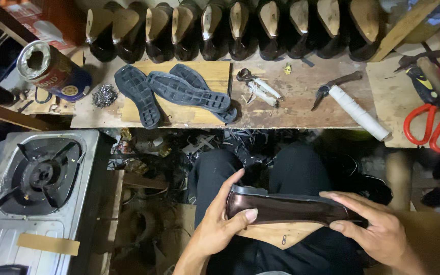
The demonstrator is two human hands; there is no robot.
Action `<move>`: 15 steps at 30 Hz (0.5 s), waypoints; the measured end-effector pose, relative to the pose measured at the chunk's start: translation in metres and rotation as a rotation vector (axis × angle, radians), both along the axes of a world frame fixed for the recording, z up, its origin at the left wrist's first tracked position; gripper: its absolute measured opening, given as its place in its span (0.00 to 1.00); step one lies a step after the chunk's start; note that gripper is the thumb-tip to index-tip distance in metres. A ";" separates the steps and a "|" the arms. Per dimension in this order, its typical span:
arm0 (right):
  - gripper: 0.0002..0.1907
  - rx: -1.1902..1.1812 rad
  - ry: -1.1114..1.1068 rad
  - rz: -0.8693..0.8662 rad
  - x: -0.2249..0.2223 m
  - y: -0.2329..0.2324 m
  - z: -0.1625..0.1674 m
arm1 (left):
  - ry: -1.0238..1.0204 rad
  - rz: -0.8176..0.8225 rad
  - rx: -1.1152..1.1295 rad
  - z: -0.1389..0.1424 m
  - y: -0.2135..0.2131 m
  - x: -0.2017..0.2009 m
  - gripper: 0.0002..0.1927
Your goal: The person repeatedly picks up a shoe upper from a shelf, places a rubber sole onto it, presses the sole into place by hand, and uses a hammer to tap around the edges. The person then returns the shoe to the shelf and repeats the process with another shoe.
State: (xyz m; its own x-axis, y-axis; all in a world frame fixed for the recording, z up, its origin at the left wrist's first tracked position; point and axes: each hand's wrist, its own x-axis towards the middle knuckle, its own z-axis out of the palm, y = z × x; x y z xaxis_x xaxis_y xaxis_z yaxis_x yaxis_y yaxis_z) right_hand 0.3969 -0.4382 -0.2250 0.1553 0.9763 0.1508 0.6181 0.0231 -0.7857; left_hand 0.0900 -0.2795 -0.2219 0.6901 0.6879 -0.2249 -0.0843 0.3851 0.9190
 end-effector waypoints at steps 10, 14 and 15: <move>0.29 -0.183 -0.026 -0.140 -0.006 0.002 -0.009 | -0.080 0.152 -0.052 -0.067 -0.006 0.006 0.26; 0.25 -0.327 0.086 -0.229 -0.001 0.011 -0.023 | -0.250 0.112 -0.182 -0.080 -0.001 0.003 0.32; 0.25 -0.388 0.311 -0.305 0.001 0.013 -0.027 | -0.337 0.084 -0.123 -0.080 0.001 0.002 0.34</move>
State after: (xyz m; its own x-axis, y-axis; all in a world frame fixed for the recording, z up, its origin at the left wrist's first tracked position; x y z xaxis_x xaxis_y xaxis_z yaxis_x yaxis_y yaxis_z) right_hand 0.3983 -0.4256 -0.2516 0.4179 0.8552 -0.3065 0.2904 -0.4454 -0.8469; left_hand 0.0916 -0.2786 -0.3015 0.6815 0.7275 -0.0790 -0.4106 0.4695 0.7817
